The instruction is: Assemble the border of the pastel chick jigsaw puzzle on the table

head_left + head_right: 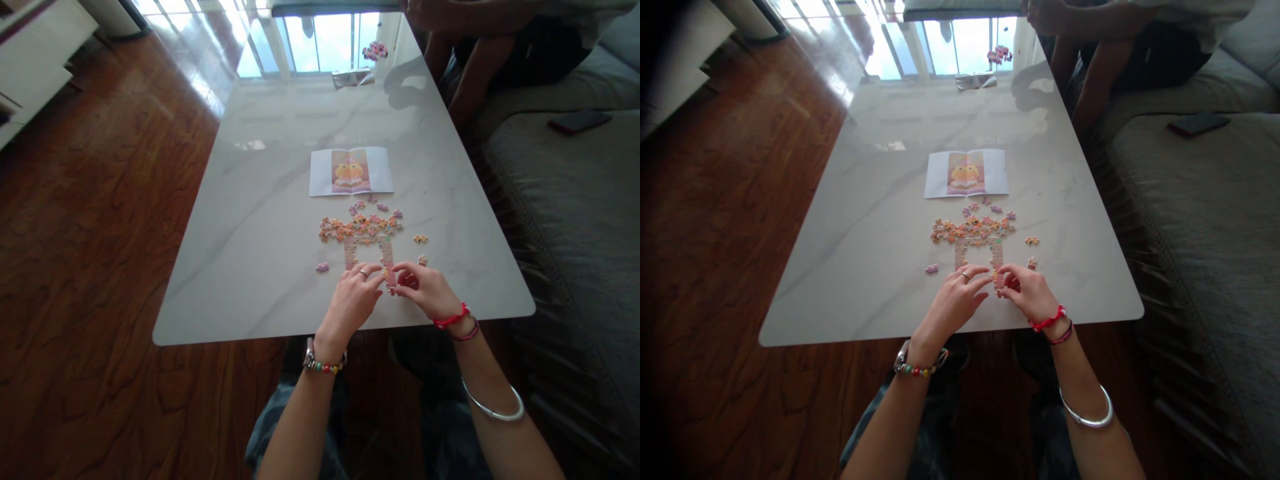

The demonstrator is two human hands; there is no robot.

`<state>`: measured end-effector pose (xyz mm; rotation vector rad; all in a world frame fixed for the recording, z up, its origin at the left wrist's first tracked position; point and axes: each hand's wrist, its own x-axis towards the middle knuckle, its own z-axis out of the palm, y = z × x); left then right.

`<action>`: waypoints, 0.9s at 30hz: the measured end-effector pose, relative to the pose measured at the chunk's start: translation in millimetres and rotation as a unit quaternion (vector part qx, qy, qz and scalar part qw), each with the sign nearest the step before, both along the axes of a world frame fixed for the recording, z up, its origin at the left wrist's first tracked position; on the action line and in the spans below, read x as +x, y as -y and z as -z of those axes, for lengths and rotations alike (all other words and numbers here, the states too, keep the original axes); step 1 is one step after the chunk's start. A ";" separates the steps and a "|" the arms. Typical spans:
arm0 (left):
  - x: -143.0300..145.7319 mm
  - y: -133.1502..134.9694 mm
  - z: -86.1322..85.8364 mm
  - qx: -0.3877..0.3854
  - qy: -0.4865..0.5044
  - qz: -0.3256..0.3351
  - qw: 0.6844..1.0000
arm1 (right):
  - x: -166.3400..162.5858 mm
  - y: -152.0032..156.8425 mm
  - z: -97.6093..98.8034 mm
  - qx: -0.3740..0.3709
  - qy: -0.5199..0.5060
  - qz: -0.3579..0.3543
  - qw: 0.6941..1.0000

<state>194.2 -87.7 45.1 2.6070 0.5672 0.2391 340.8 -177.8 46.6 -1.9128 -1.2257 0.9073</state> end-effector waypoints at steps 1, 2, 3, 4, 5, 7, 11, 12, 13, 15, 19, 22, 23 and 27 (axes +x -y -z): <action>1.1 0.8 0.3 0.004 0.002 -0.001 1.000 | -0.4 -0.4 1.3 0.004 0.023 0.002 1.000; 2.0 1.6 0.5 0.005 0.001 0.001 1.000 | -0.5 -0.6 2.7 0.007 0.047 0.002 0.999; 2.5 2.1 0.6 0.004 -0.002 0.003 1.000 | -0.5 -0.7 3.8 0.010 0.069 0.001 0.998; 2.5 2.2 0.8 0.003 -0.006 0.005 1.000 | -0.3 -0.7 4.7 0.013 0.084 -0.002 0.996; 2.1 1.9 1.1 0.002 -0.010 0.006 1.000 | 0.1 -0.5 5.2 0.016 0.090 -0.006 0.996; 0.1 -0.1 1.7 0.001 -0.015 0.001 1.000 | 1.2 0.3 5.2 0.020 0.078 -0.013 0.997; -4.6 -4.8 1.7 0.009 -0.014 -0.025 1.000 | 3.0 2.0 4.6 0.017 0.071 -0.012 0.997; -4.8 -5.0 1.1 0.009 -0.013 -0.027 1.000 | 3.3 2.3 4.9 0.017 0.081 -0.011 0.996; -4.6 -4.5 0.3 0.007 -0.011 -0.023 1.000 | 3.5 2.4 5.4 0.018 0.092 -0.011 0.996; -2.7 -2.0 -1.2 0.002 -0.009 -0.007 1.000 | 3.7 2.7 6.8 0.022 0.102 -0.018 0.994; 2.6 4.4 -0.8 -0.004 -0.014 0.012 1.000 | 5.0 3.8 9.9 0.011 0.114 -0.049 0.992; 4.5 6.4 2.7 -0.004 -0.022 0.004 1.000 | 6.6 4.7 11.9 0.004 0.167 -0.074 0.983; 4.7 6.6 3.8 -0.004 -0.024 0.001 1.000 | 6.9 4.9 12.4 0.006 0.182 -0.083 0.980; 3.8 6.8 4.7 -0.004 -0.026 -0.010 1.000 | 6.3 5.6 12.9 0.017 0.213 -0.106 0.971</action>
